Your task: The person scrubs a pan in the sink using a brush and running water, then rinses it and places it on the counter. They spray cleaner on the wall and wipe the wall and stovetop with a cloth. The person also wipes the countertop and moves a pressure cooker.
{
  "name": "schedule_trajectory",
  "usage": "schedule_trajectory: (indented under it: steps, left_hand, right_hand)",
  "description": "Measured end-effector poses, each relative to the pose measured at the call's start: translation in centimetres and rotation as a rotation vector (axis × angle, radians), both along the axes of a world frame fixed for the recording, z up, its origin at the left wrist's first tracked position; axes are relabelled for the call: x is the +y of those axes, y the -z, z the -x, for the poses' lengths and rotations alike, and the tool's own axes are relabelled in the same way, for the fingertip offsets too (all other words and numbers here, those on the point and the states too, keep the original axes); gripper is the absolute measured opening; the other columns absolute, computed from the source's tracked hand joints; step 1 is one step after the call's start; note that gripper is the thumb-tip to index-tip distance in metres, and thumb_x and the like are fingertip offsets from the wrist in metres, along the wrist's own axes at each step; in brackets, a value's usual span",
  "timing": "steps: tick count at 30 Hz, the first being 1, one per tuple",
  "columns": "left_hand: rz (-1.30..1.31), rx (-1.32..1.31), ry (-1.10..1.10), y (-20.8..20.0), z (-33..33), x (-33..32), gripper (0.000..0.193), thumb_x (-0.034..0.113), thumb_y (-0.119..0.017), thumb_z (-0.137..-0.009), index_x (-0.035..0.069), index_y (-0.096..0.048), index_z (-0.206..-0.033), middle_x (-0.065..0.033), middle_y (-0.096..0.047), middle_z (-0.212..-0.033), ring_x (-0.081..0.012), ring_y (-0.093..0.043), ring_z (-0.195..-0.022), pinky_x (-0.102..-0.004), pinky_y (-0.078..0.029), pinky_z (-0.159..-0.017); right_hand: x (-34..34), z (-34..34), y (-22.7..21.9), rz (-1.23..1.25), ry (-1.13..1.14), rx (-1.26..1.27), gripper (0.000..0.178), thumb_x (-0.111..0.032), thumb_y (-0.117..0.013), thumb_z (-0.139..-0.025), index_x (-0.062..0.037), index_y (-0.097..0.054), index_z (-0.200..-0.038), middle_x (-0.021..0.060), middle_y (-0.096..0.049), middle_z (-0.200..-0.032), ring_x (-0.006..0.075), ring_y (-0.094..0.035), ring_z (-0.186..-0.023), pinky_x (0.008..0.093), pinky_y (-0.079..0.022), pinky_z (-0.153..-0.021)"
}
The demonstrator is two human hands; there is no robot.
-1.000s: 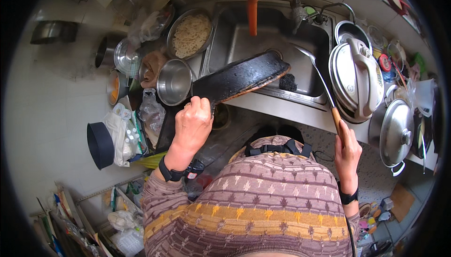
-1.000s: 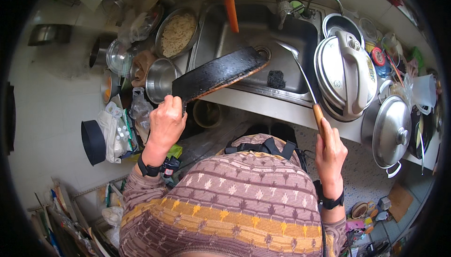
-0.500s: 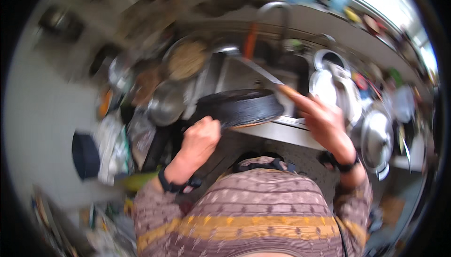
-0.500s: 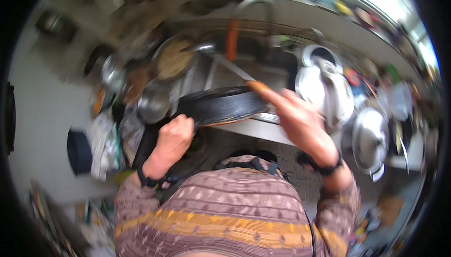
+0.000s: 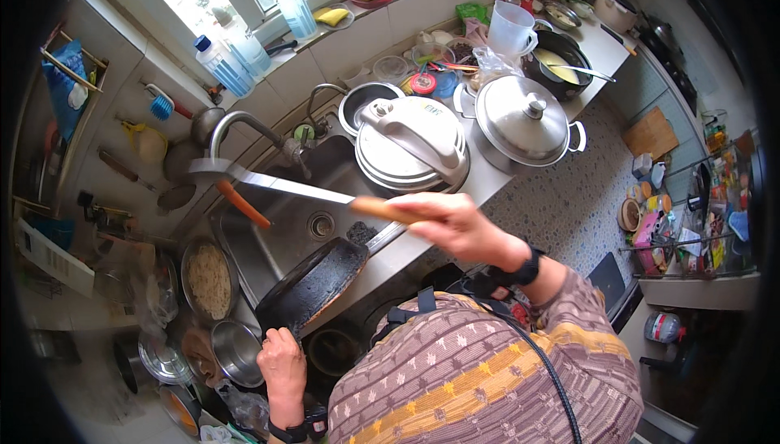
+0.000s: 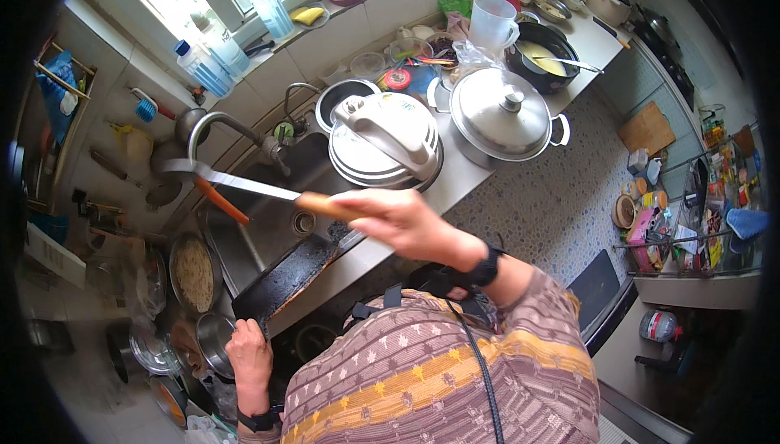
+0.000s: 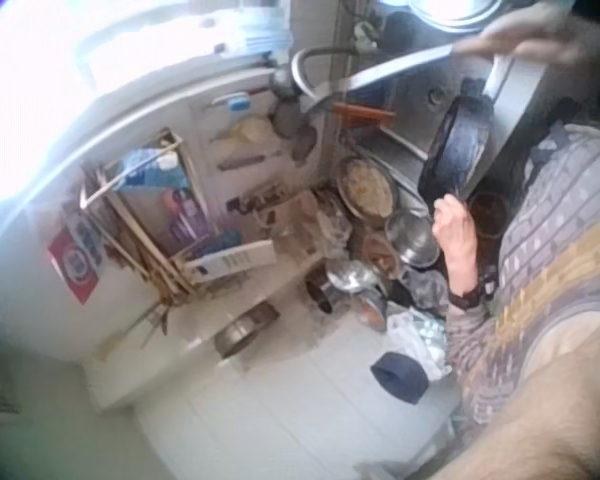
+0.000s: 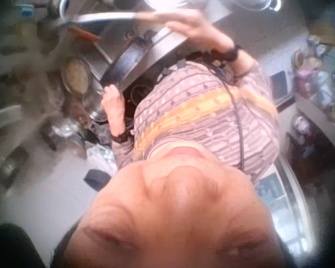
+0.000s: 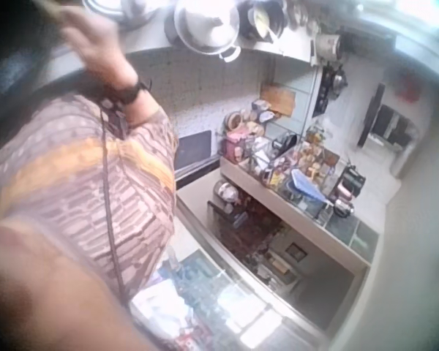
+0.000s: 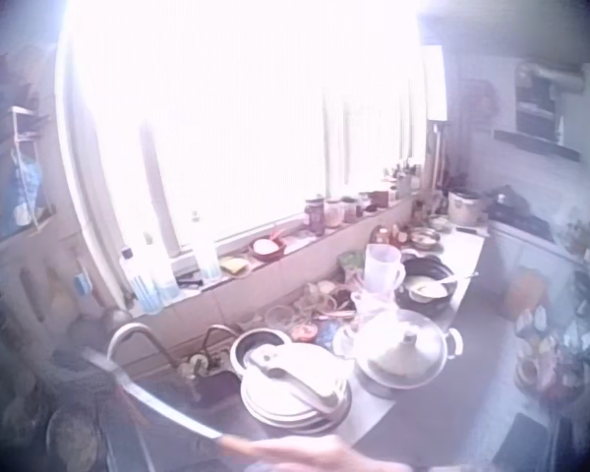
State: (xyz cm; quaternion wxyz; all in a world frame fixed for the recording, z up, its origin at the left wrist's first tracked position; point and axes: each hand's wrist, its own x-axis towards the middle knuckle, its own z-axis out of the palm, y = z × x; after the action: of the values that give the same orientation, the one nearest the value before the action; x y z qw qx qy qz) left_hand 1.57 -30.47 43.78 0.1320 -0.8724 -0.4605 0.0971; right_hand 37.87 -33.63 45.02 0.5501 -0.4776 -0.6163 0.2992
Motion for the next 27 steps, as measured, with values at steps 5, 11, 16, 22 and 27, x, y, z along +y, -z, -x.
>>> schedule_trajectory:
  steps: [5,11,16,22,27]
  left_hand:
    - [0.025,0.019,0.064,-1.0,0.0,1.3,0.014,0.004,-0.059,-0.071,0.007,-0.045,-0.072,-0.0107,-0.048,-0.073,-0.0250,-0.059,-0.064,-0.0334,-0.049,-0.054]
    - [0.038,0.018,0.094,-1.5,0.0,1.9,0.012,0.006,-0.058,-0.073,0.008,-0.045,-0.071,-0.0094,-0.048,-0.071,-0.0230,-0.060,-0.064,-0.0311,-0.049,-0.053]
    - [0.061,0.002,0.059,-1.4,0.3,2.2,0.017,0.007,-0.062,-0.070,0.007,-0.045,-0.073,-0.0104,-0.048,-0.072,-0.0258,-0.059,-0.064,-0.0345,-0.048,-0.053]
    - [0.072,-0.012,0.036,-1.2,0.7,2.2,0.020,0.008,-0.064,-0.070,0.006,-0.045,-0.075,-0.0115,-0.048,-0.074,-0.0275,-0.059,-0.064,-0.0363,-0.048,-0.054]
    - [0.081,-0.013,0.026,-1.2,0.9,2.2,0.020,0.009,-0.064,-0.070,0.006,-0.046,-0.075,-0.0117,-0.048,-0.075,-0.0279,-0.059,-0.065,-0.0365,-0.048,-0.054]
  right_hand:
    - [-4.8,-5.8,1.6,0.240,0.367,0.451,0.038,-0.014,-0.055,-0.088,-0.0023,-0.050,-0.124,-0.0053,-0.050,-0.072,0.0004,-0.040,-0.058,0.0140,-0.031,-0.050]
    - [-1.9,-10.9,5.4,0.267,0.466,0.359,0.034,-0.014,-0.053,-0.089,-0.0003,-0.053,-0.120,-0.0065,-0.047,-0.069,0.0008,-0.038,-0.058,0.0151,-0.030,-0.050]
    - [5.3,-13.4,7.3,0.265,0.521,-0.006,0.027,-0.014,-0.055,-0.088,-0.0003,-0.060,-0.111,0.0033,-0.064,-0.082,0.0114,-0.057,-0.072,0.0251,-0.046,-0.066]
    - [9.3,-17.4,5.4,0.354,0.385,-0.417,0.027,-0.016,-0.058,-0.085,-0.0029,-0.061,-0.108,0.0050,-0.066,-0.093,0.0096,-0.058,-0.084,0.0248,-0.045,-0.077]
    - [10.6,-19.2,8.1,0.521,0.401,-0.183,0.024,-0.013,-0.062,-0.079,-0.0074,-0.064,-0.102,0.0092,-0.067,-0.093,0.0160,-0.063,-0.085,0.0273,-0.047,-0.078]
